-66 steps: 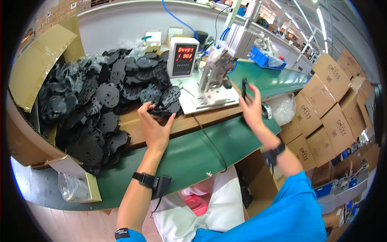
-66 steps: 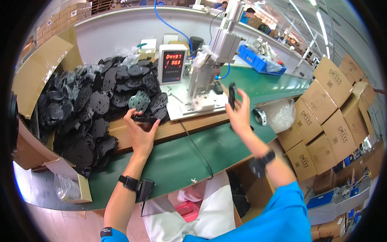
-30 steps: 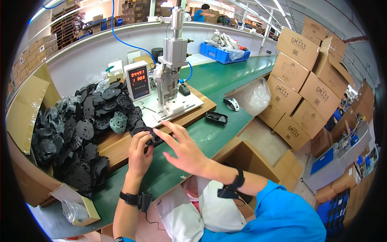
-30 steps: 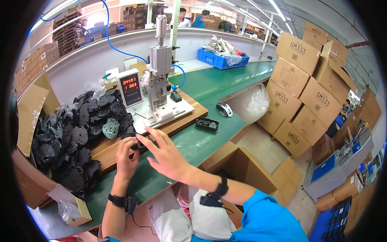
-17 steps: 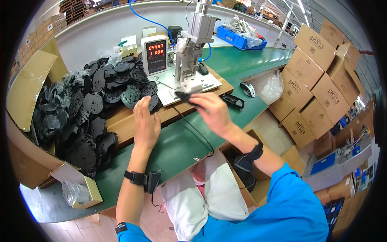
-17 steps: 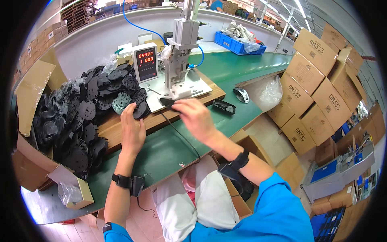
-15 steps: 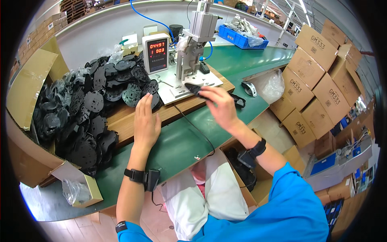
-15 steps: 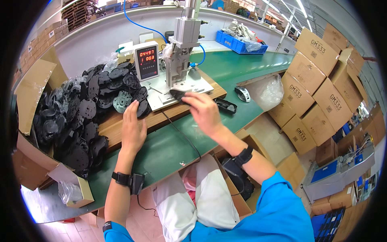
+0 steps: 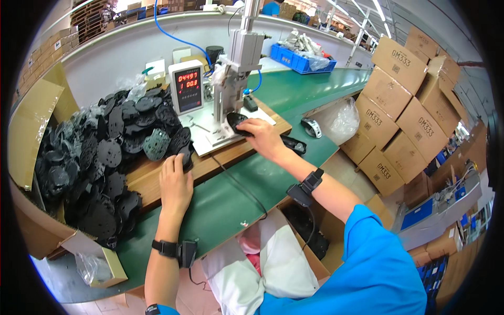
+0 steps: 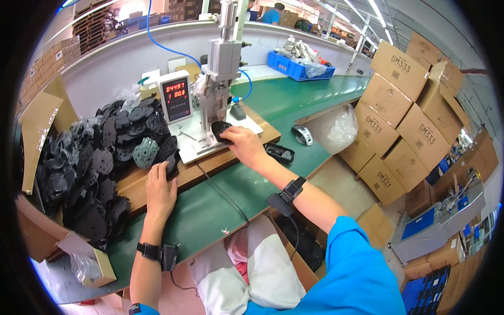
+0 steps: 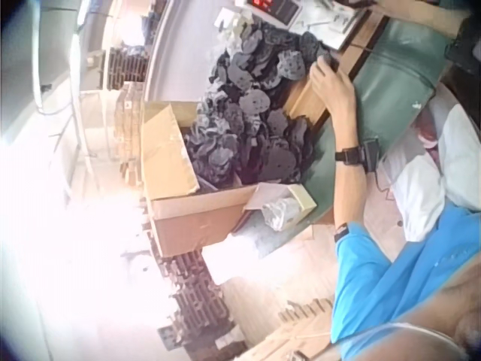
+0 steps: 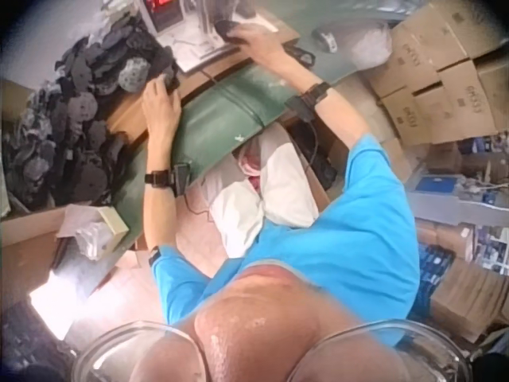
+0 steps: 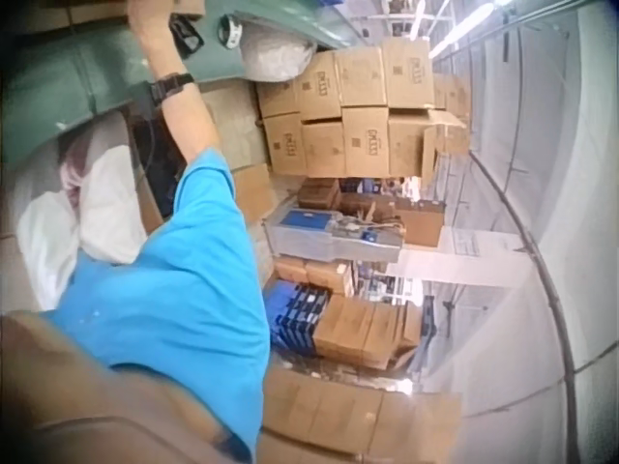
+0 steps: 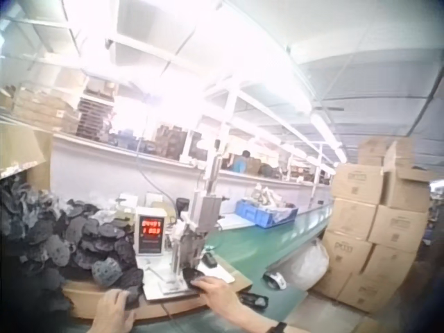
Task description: Assembling plastic components using a small pneumatic press at an electronics factory workstation.
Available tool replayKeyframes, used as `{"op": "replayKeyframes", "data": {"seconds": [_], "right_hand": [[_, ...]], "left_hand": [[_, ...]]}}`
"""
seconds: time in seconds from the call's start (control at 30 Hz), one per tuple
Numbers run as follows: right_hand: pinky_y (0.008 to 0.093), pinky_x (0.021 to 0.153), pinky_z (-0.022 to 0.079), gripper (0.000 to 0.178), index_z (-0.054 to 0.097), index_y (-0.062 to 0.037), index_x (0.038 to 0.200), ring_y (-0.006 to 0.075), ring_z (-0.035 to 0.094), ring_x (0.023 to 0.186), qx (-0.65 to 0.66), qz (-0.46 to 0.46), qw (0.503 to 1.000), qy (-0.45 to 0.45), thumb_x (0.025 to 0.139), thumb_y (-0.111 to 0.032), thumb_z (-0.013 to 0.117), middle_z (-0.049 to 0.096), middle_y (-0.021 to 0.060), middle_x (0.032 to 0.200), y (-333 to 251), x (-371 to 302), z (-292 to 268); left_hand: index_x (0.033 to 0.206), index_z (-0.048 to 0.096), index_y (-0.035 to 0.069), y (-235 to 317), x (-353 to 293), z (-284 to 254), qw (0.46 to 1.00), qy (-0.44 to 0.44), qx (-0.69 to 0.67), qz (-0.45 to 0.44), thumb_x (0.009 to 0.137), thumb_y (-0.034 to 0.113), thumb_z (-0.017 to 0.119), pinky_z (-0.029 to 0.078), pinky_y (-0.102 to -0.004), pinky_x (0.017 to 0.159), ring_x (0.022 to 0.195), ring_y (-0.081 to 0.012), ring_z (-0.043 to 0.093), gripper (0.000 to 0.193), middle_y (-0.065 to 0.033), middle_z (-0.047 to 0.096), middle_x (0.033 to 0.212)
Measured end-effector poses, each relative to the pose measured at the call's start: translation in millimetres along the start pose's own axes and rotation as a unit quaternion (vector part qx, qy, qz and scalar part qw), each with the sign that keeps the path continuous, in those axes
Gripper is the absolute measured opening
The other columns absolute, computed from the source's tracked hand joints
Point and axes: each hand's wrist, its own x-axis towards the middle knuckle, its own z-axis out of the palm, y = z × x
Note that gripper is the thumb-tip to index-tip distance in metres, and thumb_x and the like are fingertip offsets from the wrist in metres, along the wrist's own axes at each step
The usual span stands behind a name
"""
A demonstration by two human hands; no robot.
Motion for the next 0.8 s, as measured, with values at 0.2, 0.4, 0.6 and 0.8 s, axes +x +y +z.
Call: {"op": "replayKeyframes", "data": {"seconds": [0.2, 0.4, 0.6, 0.8], "right_hand": [[0.0459, 0.09, 0.056, 0.036, 0.072, -0.0077, 0.109, 0.0346, 0.067, 0.105, 0.023, 0.063, 0.994, -0.084, 0.075, 0.001, 0.075, 0.069, 0.0107, 0.107, 6.9, 15.3, -17.3], [0.0471, 0.088, 0.056, 0.033, 0.07, -0.0082, 0.107, 0.0346, 0.066, 0.102, -0.032, -0.007, 0.996, -0.086, 0.075, 0.001, 0.074, 0.066, 0.0099, 0.102, 0.3, 13.9, -15.6], [0.0474, 0.089, 0.055, 0.038, 0.07, -0.0069, 0.111, 0.0354, 0.065, 0.103, -0.066, -0.021, 0.992, -0.101, 0.074, 0.002, 0.074, 0.067, 0.0106, 0.105, -5.2, 20.8, -14.0], [0.0456, 0.089, 0.055, 0.038, 0.069, -0.0093, 0.112, 0.0334, 0.065, 0.102, -0.043, -0.038, 0.997, -0.055, 0.076, 0.0, 0.073, 0.065, 0.0084, 0.105, 3.4, 6.6, -7.5]], "left_hand": [[0.136, 0.056, 0.004, 1.3, 2.0, -6.6, 0.999, -0.003, 0.016, -0.03, 0.085, 0.004, 0.076, 0.048, -0.0466, 0.101, 0.12, -0.037, 0.056, 0.054, -0.0157, 0.056, 0.128], [0.131, 0.062, 0.004, 1.5, 3.0, -7.9, 1.0, -0.012, -0.002, -0.01, 0.083, 0.002, 0.077, 0.048, -0.0459, 0.104, 0.121, -0.0364, 0.055, 0.05, -0.0144, 0.06, 0.131], [0.129, 0.064, 0.004, -2.3, 2.3, -7.3, 1.0, 0.013, 0.008, 0.014, 0.082, -0.002, 0.074, 0.048, -0.0446, 0.105, 0.123, -0.0356, 0.055, 0.048, -0.0117, 0.061, 0.133], [0.125, 0.065, 0.002, 0.2, 4.7, -9.2, 1.0, 0.005, -0.006, 0.012, 0.083, 0.0, 0.072, 0.048, -0.0451, 0.106, 0.123, -0.0354, 0.057, 0.043, -0.0127, 0.065, 0.131]]}}
